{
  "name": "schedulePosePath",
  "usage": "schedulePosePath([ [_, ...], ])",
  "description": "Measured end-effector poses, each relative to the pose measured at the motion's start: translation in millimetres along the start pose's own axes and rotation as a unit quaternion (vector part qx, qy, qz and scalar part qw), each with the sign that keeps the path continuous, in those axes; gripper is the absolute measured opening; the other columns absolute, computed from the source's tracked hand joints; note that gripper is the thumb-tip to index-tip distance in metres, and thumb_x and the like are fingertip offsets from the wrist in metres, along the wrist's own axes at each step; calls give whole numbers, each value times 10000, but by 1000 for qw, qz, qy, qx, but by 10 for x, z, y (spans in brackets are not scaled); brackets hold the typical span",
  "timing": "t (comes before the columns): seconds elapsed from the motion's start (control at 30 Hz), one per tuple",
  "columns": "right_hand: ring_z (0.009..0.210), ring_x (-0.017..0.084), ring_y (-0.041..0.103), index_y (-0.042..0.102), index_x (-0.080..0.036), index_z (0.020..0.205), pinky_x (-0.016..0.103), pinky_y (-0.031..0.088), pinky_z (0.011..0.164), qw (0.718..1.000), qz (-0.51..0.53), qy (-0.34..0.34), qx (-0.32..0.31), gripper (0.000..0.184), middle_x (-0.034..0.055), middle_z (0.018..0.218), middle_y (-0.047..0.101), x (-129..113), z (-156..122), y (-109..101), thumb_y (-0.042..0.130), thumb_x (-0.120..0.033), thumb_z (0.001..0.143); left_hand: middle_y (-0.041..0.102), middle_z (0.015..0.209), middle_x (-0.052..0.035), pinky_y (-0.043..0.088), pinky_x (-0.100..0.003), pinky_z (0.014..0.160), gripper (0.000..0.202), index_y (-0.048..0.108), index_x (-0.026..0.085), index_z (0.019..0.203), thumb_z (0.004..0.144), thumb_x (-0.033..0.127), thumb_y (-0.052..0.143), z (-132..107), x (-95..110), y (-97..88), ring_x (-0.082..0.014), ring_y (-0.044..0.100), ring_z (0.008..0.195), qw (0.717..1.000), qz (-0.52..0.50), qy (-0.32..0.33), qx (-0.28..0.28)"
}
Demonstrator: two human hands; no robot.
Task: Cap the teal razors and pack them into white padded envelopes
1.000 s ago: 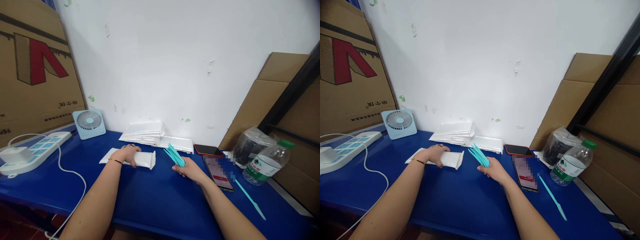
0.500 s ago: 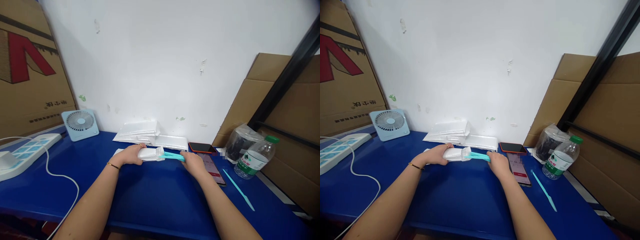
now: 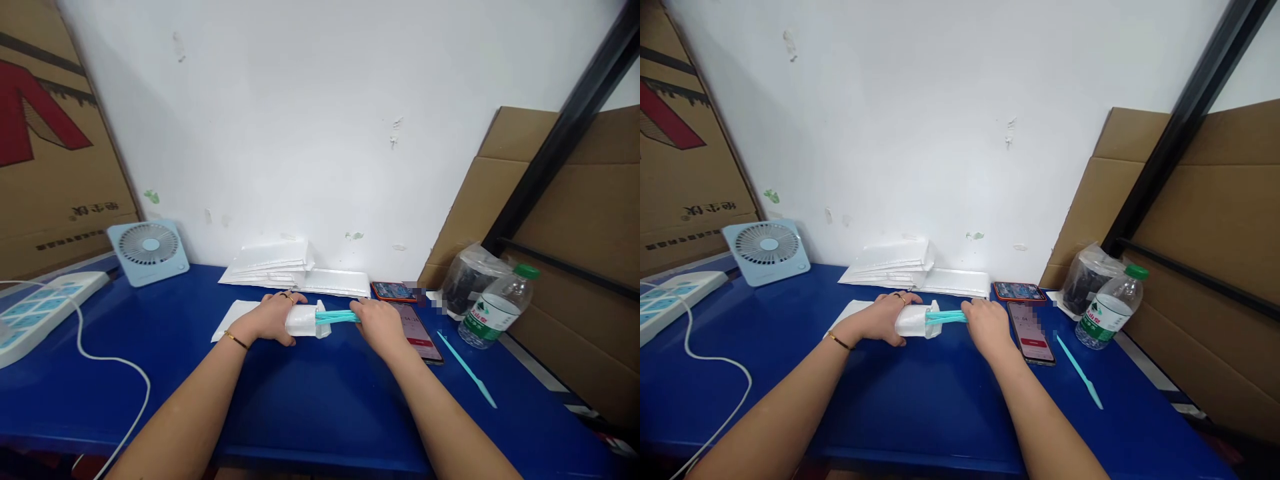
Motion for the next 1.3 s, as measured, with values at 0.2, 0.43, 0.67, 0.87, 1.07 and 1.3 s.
schedulePosePath([
  [0.2,769,205,603,547,-215,856,269,334,593,999,21,14,-30,70,51,849,633,-37,-26,44,495,-207,811,445,1169,-80,315,-360,893,787,386,268,1187,459,176,671,16,-33,2,-288,407,1127,996,66,-17,48],
  [0.43,728,184,599,594,-213,791,231,312,530,973,191,2,-132,139,28,791,647,87,-38,322,617,-323,708,426,1114,-71,280,-352,911,725,394,266,1166,493,136,631,8,63,-111,-274,381,1120,992,85,2,88],
  [0.67,584,126,549,573,-166,755,202,325,501,911,353,-42,-212,136,-3,671,614,-44,-25,537,617,-247,655,437,1071,-70,277,-349,898,682,420,259,1149,509,115,608,33,366,-95,-254,403,1071,989,69,56,117],
  [0.87,728,140,522,443,-181,1144,204,351,570,929,348,-42,-120,670,29,904,575,-117,85,150,684,-149,519,474,1060,-71,300,-335,848,641,453,246,1122,515,188,650,73,501,40,-259,412,1063,990,40,71,116],
  [1.07,876,176,497,479,-229,1160,256,392,720,935,330,-66,-108,687,41,1010,484,-181,275,-302,724,-199,518,565,991,-51,308,-369,854,598,484,232,1097,526,227,663,77,434,-76,-259,483,975,982,-13,57,179],
  [1.3,811,151,524,541,-233,1103,298,434,727,916,372,-153,-11,507,48,1061,487,-367,505,-1486,699,-299,626,569,967,-21,412,-284,712,518,417,221,1136,663,275,621,-141,308,-620,-175,542,813,896,-339,39,284],
])
Point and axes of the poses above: each hand's wrist, its own z-axis towards the middle knuckle, its own y-axis out of the palm, x = y × z, the point moved 8 cm from there along z, towards the middle knuckle
